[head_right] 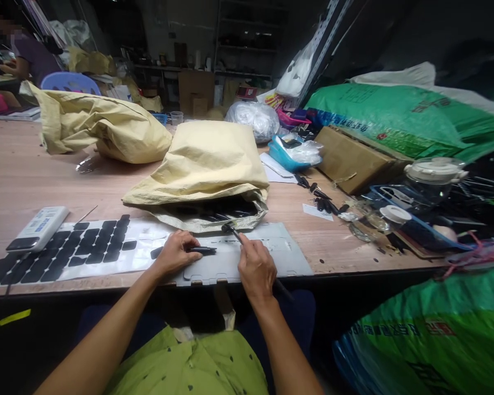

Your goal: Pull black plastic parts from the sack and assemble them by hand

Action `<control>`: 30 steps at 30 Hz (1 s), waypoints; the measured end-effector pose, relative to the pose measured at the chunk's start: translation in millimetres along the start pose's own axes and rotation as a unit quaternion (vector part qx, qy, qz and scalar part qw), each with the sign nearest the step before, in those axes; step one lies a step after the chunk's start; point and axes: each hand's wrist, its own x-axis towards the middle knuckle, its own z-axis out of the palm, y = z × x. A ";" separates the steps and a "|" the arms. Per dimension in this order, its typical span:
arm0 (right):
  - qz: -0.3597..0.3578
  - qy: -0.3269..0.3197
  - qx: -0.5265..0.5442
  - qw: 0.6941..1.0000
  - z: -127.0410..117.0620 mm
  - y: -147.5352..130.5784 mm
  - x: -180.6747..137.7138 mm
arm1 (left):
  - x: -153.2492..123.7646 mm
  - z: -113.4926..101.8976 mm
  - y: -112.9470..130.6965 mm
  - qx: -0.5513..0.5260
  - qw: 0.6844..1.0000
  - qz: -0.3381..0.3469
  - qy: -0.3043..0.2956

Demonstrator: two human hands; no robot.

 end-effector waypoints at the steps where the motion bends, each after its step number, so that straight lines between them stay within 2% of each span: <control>1: -0.007 0.010 -0.027 1.000 5.2 5.1 3.0 | -0.5 -0.4 0.4 0.002 1.000 -0.001 -0.004; 6: -0.019 0.051 -0.068 0.996 20.6 14.2 4.1 | 0.6 -1.2 -0.1 0.013 1.000 0.008 -0.015; 10: -0.009 0.046 -0.065 0.997 19.8 11.6 1.7 | -5.5 -5.9 5.5 0.020 0.998 0.035 -0.042; 15: -0.003 0.040 -0.074 0.996 19.4 10.9 2.2 | -53.5 -4.7 14.9 0.000 0.983 0.143 -0.117; 18: -0.001 0.046 -0.072 0.996 20.4 10.8 2.0 | -85.9 10.1 9.3 0.080 0.977 0.170 -0.104; 21: -0.003 0.051 -0.072 0.996 20.5 10.6 1.6 | -96.2 21.3 7.5 0.136 0.970 0.185 -0.076; 23: -0.005 0.047 -0.071 0.996 20.2 10.6 1.5 | -91.0 17.5 18.9 0.109 0.970 0.208 -0.063; 26: -0.006 0.045 -0.070 0.997 20.2 10.9 1.6 | -89.3 -3.3 55.6 0.011 0.958 0.283 -0.046; 29: -0.003 0.048 -0.069 0.996 20.5 11.3 1.5 | -126.1 -21.2 91.1 -0.086 0.929 0.357 -0.043; 30: -0.002 0.047 -0.068 0.997 20.5 11.3 1.5 | -146.1 -23.0 97.4 -0.097 0.936 0.338 -0.018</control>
